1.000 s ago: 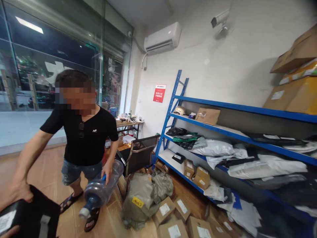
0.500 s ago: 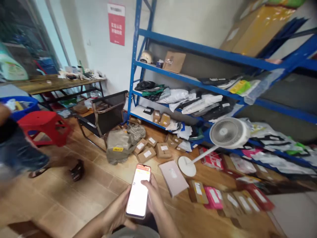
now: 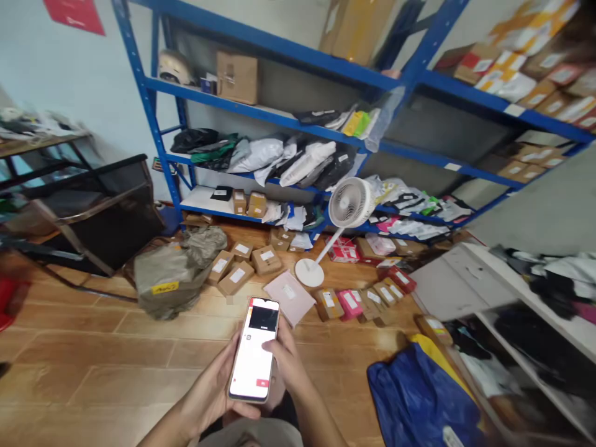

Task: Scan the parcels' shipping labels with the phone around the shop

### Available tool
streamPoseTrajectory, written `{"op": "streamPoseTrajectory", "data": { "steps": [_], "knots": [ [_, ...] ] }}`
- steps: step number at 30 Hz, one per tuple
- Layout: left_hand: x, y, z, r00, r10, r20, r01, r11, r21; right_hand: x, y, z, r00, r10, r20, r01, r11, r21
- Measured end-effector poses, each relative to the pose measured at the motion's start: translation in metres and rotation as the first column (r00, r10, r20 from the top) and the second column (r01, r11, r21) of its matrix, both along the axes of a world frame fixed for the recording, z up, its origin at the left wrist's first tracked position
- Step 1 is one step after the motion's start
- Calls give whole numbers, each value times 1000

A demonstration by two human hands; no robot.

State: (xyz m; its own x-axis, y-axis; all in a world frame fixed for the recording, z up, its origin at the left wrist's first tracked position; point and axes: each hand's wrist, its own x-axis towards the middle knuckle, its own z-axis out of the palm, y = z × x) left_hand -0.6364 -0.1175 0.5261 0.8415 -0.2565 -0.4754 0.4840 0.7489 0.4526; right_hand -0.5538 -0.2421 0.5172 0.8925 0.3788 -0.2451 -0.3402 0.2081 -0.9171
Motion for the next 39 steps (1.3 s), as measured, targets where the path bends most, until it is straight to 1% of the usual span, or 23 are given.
{"op": "streamPoseTrajectory", "data": {
  "steps": [3, 7, 10, 12, 14, 16, 18, 21, 23, 26, 28, 30, 34, 37, 39],
  "knots": [
    [15, -47, -2, 1000, -22, 8, 21, 1000, 20, 14, -47, -2, 999, -46, 7, 46, 999, 17],
    [43, -122, -17, 999, -43, -7, 44, 997, 61, 41, -119, -7, 970, -233, -68, 231, 972, -40],
    [66, -184, -26, 999, -52, -15, 52, 999, 2, 60, -178, -3, 936, -328, -128, 318, 944, -90],
    [79, -223, -29, 998, -67, 1, 67, 997, -49, 69, -216, 2, 926, -349, -145, 340, 937, -84],
    [89, -256, -29, 994, -106, 14, 107, 993, -56, 74, -250, 5, 931, -339, -134, 335, 941, -53],
    [97, -283, -27, 992, -129, 4, 129, 992, 7, 76, -278, 5, 939, -323, -117, 324, 946, -11],
    [103, -303, -23, 989, -150, -17, 151, 985, 81, 77, -300, 2, 941, -322, -100, 326, 945, 22],
    [109, -324, -18, 976, -209, -61, 216, 967, 136, 76, -323, -3, 934, -349, -76, 352, 936, 28],
    [112, -333, -18, 975, -212, -71, 221, 961, 163, 76, -334, -5, 922, -379, -83, 382, 924, 18],
    [116, -343, -26, 974, -218, -62, 226, 954, 199, 76, -346, -9, 900, -420, -114, 426, 904, 34],
    [122, -347, -32, 970, -234, -63, 242, 952, 189, 77, -352, -14, 891, -436, -127, 444, 895, 39],
    [129, -349, -35, 964, -251, -91, 263, 949, 174, 78, -356, -19, 888, -439, -138, 447, 894, 31],
    [148, -345, -34, 953, -280, -119, 299, 936, 185, 84, -355, -32, 882, -432, -186, 448, 892, 54],
    [167, -341, -32, 938, -319, -138, 344, 906, 245, 95, -350, -39, 869, -459, -185, 479, 874, 78],
    [180, -341, -29, 939, -316, -136, 343, 888, 306, 105, -347, -41, 860, -480, -172, 498, 863, 87]
  ]
}}
